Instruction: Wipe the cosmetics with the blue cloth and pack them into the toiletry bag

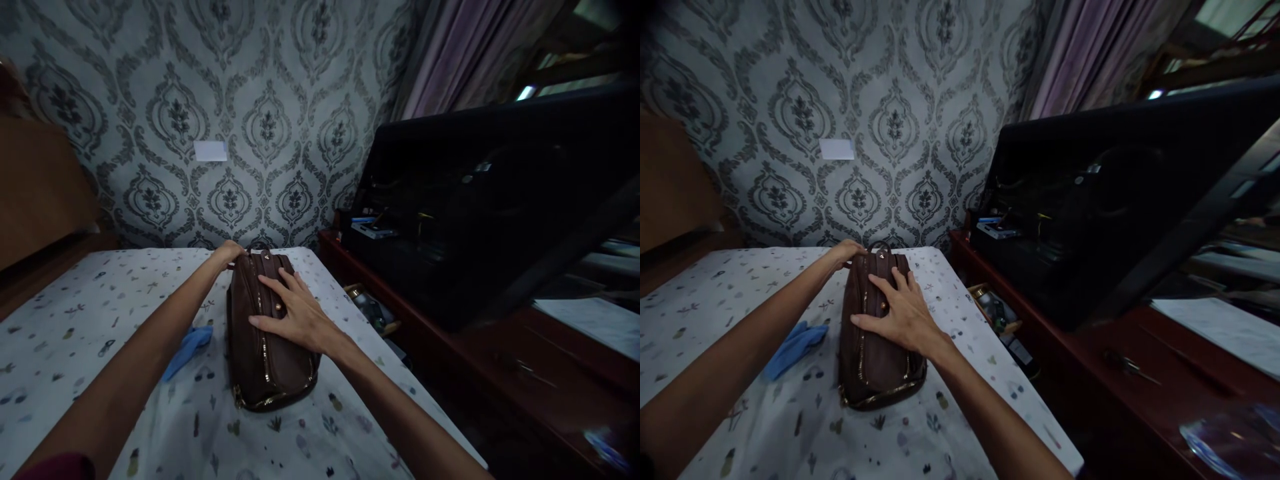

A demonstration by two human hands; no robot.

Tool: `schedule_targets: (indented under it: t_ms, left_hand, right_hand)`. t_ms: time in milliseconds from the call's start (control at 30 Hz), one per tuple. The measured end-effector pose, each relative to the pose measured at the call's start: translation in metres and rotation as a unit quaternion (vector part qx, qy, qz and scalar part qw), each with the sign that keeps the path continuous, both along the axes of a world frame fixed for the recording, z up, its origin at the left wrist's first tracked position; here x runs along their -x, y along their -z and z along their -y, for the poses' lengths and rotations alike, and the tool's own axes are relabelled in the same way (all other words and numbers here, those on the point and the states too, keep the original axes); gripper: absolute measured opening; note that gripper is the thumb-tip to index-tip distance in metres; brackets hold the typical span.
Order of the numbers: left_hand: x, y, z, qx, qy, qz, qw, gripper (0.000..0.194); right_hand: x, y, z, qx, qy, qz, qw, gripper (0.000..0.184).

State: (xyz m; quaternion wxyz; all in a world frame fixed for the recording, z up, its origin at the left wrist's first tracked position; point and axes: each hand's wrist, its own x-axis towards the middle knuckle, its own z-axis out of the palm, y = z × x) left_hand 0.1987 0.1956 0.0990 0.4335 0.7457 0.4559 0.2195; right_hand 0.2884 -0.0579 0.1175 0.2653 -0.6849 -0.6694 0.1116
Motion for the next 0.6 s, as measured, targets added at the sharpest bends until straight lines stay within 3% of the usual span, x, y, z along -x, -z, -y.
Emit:
schedule_targets:
  t_ms: [167, 367, 600]
  left_hand:
    - [-0.002, 0.001, 0.004, -0.045, -0.023, 0.011, 0.999, 0.037]
    - [0.0, -0.003, 0.013, -0.124, -0.036, 0.064, 0.99, 0.013]
    - [-0.017, -0.026, 0.003, -0.054, 0.042, -0.003, 0.998, 0.021]
  right_hand:
    - [0.0, 0.0, 0.0, -0.018, -0.009, 0.006, 1.0, 0.086]
    - [-0.001, 0.003, -0.001, -0.02, -0.003, 0.001, 1.0, 0.087]
    - [0.001, 0.002, 0.001, 0.003, 0.014, 0.001, 1.0, 0.089]
